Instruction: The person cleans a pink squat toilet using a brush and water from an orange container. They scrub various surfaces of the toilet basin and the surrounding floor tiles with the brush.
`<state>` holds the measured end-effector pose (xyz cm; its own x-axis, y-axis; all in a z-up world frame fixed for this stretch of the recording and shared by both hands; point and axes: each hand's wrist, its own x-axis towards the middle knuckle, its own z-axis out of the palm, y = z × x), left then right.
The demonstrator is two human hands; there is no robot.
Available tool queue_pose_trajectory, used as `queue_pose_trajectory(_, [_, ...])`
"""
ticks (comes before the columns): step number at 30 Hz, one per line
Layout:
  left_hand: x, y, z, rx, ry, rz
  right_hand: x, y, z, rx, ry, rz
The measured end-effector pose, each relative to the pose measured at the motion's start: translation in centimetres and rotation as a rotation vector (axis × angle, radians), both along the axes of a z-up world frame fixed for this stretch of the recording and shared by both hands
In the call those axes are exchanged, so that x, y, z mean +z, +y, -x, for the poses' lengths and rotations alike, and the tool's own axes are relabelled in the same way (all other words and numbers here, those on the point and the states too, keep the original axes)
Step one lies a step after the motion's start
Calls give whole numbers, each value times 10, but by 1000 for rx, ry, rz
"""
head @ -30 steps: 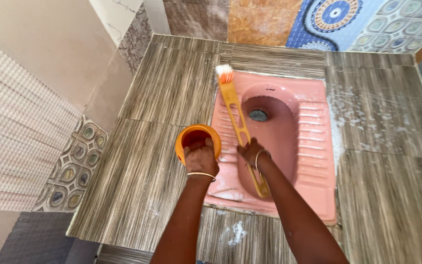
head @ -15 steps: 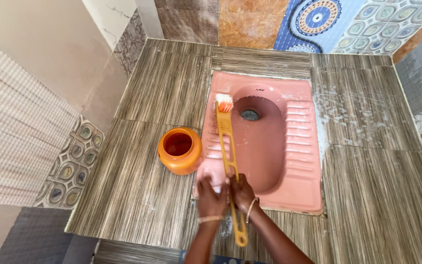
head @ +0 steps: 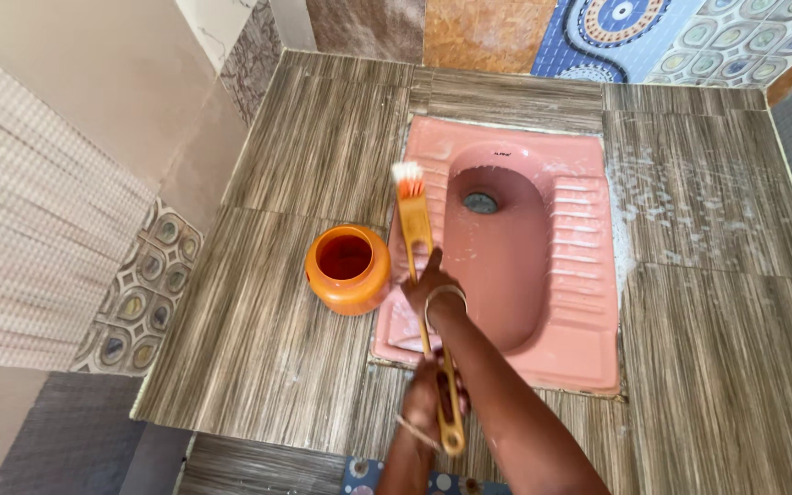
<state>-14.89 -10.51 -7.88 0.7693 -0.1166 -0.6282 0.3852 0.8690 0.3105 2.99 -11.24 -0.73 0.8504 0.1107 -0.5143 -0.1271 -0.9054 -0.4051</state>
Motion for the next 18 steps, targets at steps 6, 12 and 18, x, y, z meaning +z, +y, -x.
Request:
queue_pose_trajectory(6, [-47, -39, 43, 15, 153, 38, -10, -29, 64, 125, 53, 79])
queue_pose_trajectory(12, [-48, -6, -25, -22, -5, 107, -31, -4, -36, 87, 1, 75])
queue_pose_trajectory(18, [-26, -4, -64, -100, -37, 13, -47, -7, -71, -21, -29, -1])
